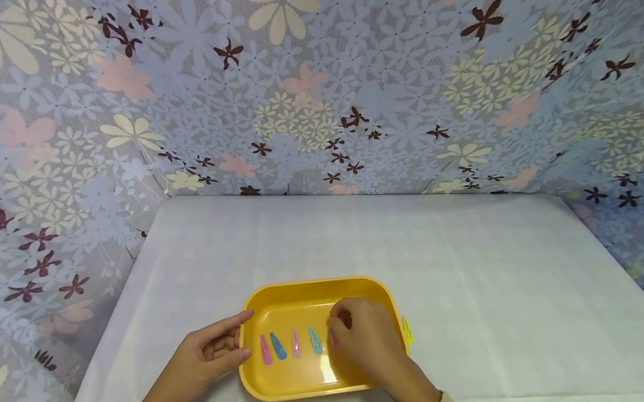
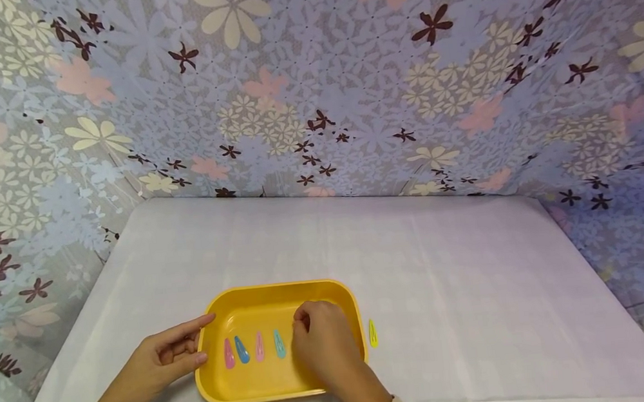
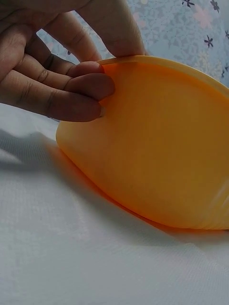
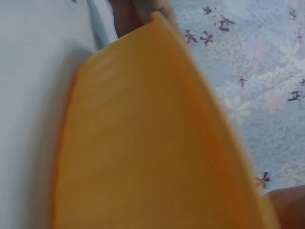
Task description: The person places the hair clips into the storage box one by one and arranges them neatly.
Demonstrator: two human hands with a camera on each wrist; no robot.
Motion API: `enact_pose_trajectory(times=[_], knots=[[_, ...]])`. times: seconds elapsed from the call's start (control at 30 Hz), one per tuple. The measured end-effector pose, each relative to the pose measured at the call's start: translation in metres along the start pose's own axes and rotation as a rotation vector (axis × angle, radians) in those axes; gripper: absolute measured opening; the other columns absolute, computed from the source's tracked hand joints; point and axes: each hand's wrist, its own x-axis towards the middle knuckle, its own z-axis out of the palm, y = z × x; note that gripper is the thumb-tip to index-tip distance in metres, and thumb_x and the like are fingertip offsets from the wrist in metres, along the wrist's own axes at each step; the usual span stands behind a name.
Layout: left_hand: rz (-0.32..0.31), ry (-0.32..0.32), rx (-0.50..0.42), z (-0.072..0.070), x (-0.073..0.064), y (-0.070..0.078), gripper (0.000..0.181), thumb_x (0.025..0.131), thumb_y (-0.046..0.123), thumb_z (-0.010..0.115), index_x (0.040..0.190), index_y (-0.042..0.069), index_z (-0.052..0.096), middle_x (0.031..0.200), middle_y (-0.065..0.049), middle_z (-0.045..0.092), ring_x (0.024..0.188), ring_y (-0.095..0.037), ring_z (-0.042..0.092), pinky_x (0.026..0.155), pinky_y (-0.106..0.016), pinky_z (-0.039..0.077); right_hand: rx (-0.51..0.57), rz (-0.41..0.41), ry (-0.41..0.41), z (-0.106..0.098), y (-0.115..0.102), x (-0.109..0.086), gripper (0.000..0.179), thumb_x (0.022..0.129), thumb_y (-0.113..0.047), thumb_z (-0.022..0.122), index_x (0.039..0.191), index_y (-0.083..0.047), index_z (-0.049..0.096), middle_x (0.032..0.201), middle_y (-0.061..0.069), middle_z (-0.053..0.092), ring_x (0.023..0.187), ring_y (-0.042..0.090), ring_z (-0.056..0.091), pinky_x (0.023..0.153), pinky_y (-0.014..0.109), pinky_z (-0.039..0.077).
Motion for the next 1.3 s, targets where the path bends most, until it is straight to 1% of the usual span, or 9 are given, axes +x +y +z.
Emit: enact_pose_trajectory(times=[0.13, 0.27, 0.4, 0.53, 0.67, 0.83, 0.97, 1.07, 1.3], knots=[[-0.002, 0.004, 0.004, 0.0, 0.0, 0.001, 0.055, 0.096, 0.007, 0.072, 0.146, -0.005, 0.052, 0.1, -0.02, 0.06, 0.085, -0.01, 0.062, 0.074, -0.022, 0.056, 0.02, -0.034, 0.085, -0.015, -0.005, -0.004, 0.006, 0.093, -0.008, 0.071, 0.09, -0.007, 0.077, 0.075, -0.01, 0.066, 0.065, 0.003, 0.059, 0.058, 0.02, 0.051], [-0.002, 0.005, 0.011, 0.0, 0.0, 0.002, 0.055, 0.096, 0.006, 0.072, 0.146, -0.005, 0.052, 0.1, -0.019, 0.06, 0.085, -0.009, 0.061, 0.073, -0.021, 0.056, 0.044, -0.038, 0.159, -0.037, -0.004, -0.009, 0.001, 0.091, -0.009, 0.077, 0.092, -0.009, 0.078, 0.081, -0.007, 0.07, 0.071, 0.005, 0.065, 0.063, 0.02, 0.055], [0.0, 0.001, 0.007, 0.001, 0.001, 0.003, 0.055, 0.096, 0.006, 0.072, 0.146, -0.005, 0.052, 0.099, -0.018, 0.06, 0.085, -0.009, 0.061, 0.072, -0.021, 0.055, 0.046, 0.036, 0.209, -0.063, 0.006, -0.016, 0.005, 0.091, -0.012, 0.079, 0.095, -0.014, 0.079, 0.088, -0.005, 0.073, 0.076, 0.009, 0.069, 0.067, 0.023, 0.058], [-0.001, -0.006, -0.005, 0.001, 0.001, 0.003, 0.054, 0.096, 0.005, 0.071, 0.145, -0.006, 0.052, 0.099, -0.018, 0.06, 0.085, -0.009, 0.061, 0.072, -0.021, 0.055, 0.031, 0.138, 0.232, -0.084, 0.024, -0.028, 0.005, 0.093, -0.016, 0.077, 0.097, -0.016, 0.079, 0.091, -0.004, 0.075, 0.078, 0.011, 0.071, 0.07, 0.026, 0.059], [-0.001, -0.019, -0.015, 0.001, 0.002, 0.002, 0.054, 0.096, 0.004, 0.07, 0.145, -0.007, 0.051, 0.1, -0.021, 0.061, 0.085, -0.008, 0.061, 0.072, -0.021, 0.055, 0.018, 0.248, 0.204, -0.094, 0.05, -0.039, 0.009, 0.095, -0.021, 0.075, 0.101, -0.015, 0.078, 0.092, -0.002, 0.075, 0.075, 0.01, 0.07, 0.063, 0.024, 0.057], [0.004, -0.008, -0.001, 0.001, 0.001, 0.002, 0.054, 0.096, 0.005, 0.071, 0.144, -0.008, 0.052, 0.098, -0.017, 0.06, 0.084, -0.008, 0.06, 0.072, -0.021, 0.055, 0.023, 0.357, 0.097, -0.096, 0.078, -0.042, 0.017, 0.095, -0.025, 0.075, 0.105, -0.011, 0.077, 0.089, -0.001, 0.074, 0.071, 0.01, 0.07, 0.061, 0.026, 0.055], [0.011, 0.001, 0.009, 0.001, 0.001, 0.001, 0.054, 0.095, 0.005, 0.072, 0.144, -0.007, 0.052, 0.098, -0.017, 0.06, 0.084, -0.008, 0.06, 0.071, -0.02, 0.055, 0.005, 0.377, 0.034, -0.089, 0.093, -0.039, 0.019, 0.094, -0.026, 0.076, 0.102, -0.01, 0.077, 0.083, -0.002, 0.072, 0.066, 0.011, 0.068, 0.06, 0.026, 0.054], [0.009, 0.001, -0.002, 0.001, 0.002, -0.001, 0.054, 0.095, 0.004, 0.071, 0.145, -0.007, 0.052, 0.1, -0.021, 0.06, 0.084, -0.008, 0.061, 0.072, -0.021, 0.055, -0.025, 0.378, 0.004, -0.084, 0.1, -0.037, 0.017, 0.092, -0.027, 0.078, 0.096, -0.011, 0.078, 0.079, -0.005, 0.071, 0.064, 0.01, 0.066, 0.058, 0.027, 0.052], [-0.004, -0.001, -0.005, -0.001, 0.002, 0.0, 0.054, 0.096, 0.003, 0.07, 0.145, -0.007, 0.052, 0.101, -0.021, 0.059, 0.085, -0.008, 0.06, 0.073, -0.02, 0.055, -0.031, 0.38, -0.029, -0.075, 0.105, -0.03, 0.017, 0.09, -0.031, 0.08, 0.088, -0.014, 0.078, 0.071, -0.007, 0.068, 0.061, 0.012, 0.061, 0.061, 0.028, 0.049]])
